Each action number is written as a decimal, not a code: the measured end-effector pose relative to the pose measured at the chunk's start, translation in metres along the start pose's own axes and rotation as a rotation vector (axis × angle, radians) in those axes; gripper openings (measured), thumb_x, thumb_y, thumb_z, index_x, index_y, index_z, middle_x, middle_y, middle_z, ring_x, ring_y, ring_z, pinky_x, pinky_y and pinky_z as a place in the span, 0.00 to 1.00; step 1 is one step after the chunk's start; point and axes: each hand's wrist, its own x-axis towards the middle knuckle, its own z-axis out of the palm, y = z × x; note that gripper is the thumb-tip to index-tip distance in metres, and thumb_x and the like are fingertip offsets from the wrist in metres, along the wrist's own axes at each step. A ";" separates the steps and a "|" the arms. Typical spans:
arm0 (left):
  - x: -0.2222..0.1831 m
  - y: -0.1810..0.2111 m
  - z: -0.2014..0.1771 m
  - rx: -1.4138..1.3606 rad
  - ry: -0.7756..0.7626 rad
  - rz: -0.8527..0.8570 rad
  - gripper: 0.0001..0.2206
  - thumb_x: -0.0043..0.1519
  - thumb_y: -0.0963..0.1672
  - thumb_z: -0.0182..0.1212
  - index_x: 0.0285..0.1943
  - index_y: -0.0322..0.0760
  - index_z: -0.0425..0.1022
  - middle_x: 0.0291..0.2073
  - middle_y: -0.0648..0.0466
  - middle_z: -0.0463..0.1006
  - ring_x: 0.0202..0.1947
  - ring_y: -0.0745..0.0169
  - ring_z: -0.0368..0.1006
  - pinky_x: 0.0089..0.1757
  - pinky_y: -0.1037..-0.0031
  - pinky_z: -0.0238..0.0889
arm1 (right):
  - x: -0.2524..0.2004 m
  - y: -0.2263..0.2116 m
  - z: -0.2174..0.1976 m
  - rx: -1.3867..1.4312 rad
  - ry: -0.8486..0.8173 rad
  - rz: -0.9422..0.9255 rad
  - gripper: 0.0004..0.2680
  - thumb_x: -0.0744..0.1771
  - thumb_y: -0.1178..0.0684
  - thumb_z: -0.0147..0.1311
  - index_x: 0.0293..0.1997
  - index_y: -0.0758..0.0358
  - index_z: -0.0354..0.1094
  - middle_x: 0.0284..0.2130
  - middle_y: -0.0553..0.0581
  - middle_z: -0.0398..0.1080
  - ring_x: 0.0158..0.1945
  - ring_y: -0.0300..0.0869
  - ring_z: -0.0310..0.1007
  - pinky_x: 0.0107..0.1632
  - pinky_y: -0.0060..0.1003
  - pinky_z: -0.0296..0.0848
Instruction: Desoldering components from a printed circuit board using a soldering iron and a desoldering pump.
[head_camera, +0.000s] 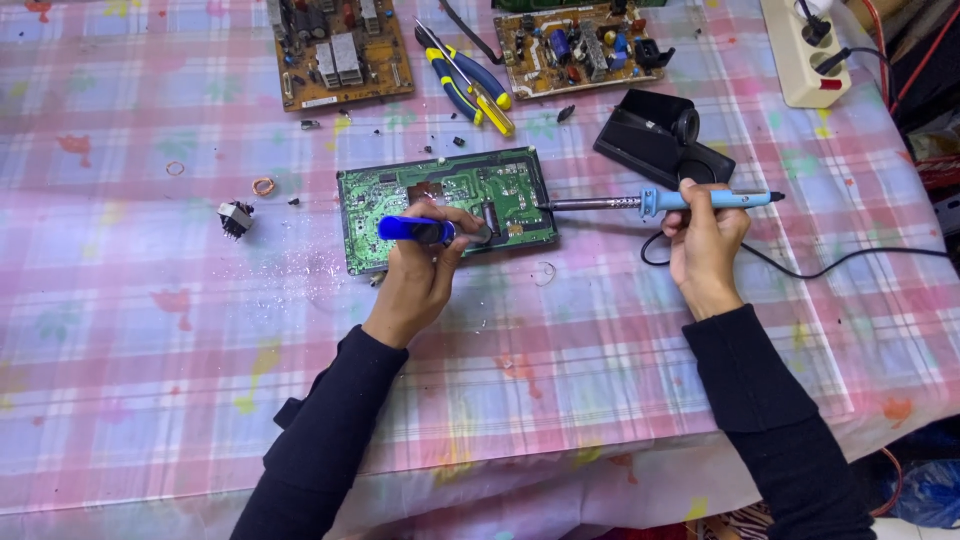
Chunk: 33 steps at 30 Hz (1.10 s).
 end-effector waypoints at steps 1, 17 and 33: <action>0.000 0.003 -0.001 0.001 0.002 0.002 0.08 0.63 0.39 0.44 0.46 0.31 0.49 0.35 0.47 0.71 0.42 0.46 0.72 0.44 0.63 0.64 | 0.001 0.000 0.000 0.001 -0.003 -0.002 0.06 0.63 0.60 0.54 0.24 0.61 0.61 0.16 0.53 0.59 0.15 0.36 0.62 0.18 0.25 0.62; 0.004 0.010 -0.003 0.013 -0.026 -0.044 0.09 0.62 0.39 0.45 0.45 0.31 0.50 0.35 0.47 0.71 0.41 0.47 0.73 0.44 0.64 0.64 | 0.004 -0.003 0.008 0.025 -0.048 0.057 0.05 0.64 0.56 0.57 0.31 0.59 0.62 0.25 0.55 0.68 0.16 0.29 0.57 0.18 0.19 0.57; 0.046 -0.004 0.031 0.000 -0.008 -0.078 0.10 0.63 0.40 0.44 0.50 0.32 0.50 0.36 0.45 0.72 0.39 0.46 0.73 0.35 0.63 0.73 | 0.010 -0.005 0.003 0.095 -0.126 0.169 0.05 0.64 0.53 0.55 0.36 0.57 0.62 0.30 0.52 0.69 0.17 0.29 0.57 0.17 0.17 0.54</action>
